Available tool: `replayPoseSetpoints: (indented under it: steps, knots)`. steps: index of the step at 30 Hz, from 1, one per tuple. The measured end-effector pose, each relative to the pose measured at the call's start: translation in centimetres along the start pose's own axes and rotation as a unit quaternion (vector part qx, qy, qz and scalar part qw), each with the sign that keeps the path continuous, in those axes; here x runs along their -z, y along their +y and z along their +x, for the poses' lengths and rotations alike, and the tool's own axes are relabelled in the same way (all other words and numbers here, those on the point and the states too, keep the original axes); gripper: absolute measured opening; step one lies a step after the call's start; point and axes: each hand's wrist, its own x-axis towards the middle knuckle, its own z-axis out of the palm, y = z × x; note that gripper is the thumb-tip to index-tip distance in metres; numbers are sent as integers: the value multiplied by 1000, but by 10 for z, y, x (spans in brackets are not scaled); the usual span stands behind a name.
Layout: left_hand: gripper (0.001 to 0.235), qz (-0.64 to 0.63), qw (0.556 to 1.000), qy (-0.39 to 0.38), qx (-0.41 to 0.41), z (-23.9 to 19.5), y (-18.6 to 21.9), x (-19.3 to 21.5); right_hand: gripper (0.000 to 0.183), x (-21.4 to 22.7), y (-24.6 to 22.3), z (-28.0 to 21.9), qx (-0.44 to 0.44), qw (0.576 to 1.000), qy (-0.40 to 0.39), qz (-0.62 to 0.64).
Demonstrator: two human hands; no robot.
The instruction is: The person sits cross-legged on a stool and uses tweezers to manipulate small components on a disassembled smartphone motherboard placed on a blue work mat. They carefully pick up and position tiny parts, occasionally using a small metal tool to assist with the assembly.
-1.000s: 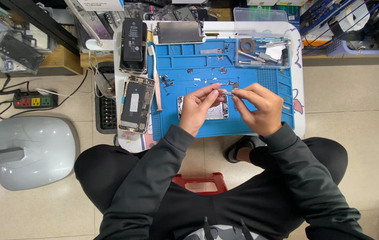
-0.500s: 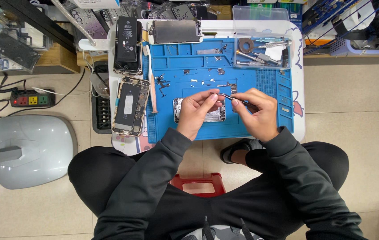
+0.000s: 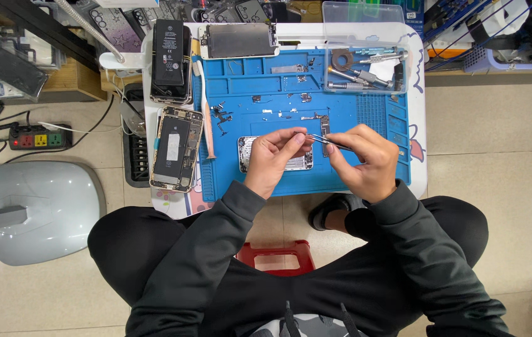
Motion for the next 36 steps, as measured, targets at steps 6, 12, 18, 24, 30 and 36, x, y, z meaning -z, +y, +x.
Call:
replayPoseSetpoints:
  steps: [6, 12, 18, 24, 30, 36]
  knots:
    - [28, 9, 1000, 10, -14, 1, -3, 4, 8, 0, 4, 0, 51, 998, 16, -38]
    - [28, 19, 1000, 14, -4, 1, -2, 2, 8, -2, 6, 2, 55, 998, 12, -37]
    - [27, 31, 999, 17, 11, 1, -1, 1, 9, -6, 17, -1, -27, 997, -7, 67]
    - [28, 53, 998, 11, 21, 0, 3, 1, 10, -5, 18, -1, -110, 988, -30, 106]
    - [28, 54, 998, 21, 21, 0, 5, 3, 10, -5, 21, -5, -153, 981, -38, 112]
    - [24, 77, 997, 4, 9, 2, -3, 6, 12, -3, 11, -4, -189, 974, -68, 109]
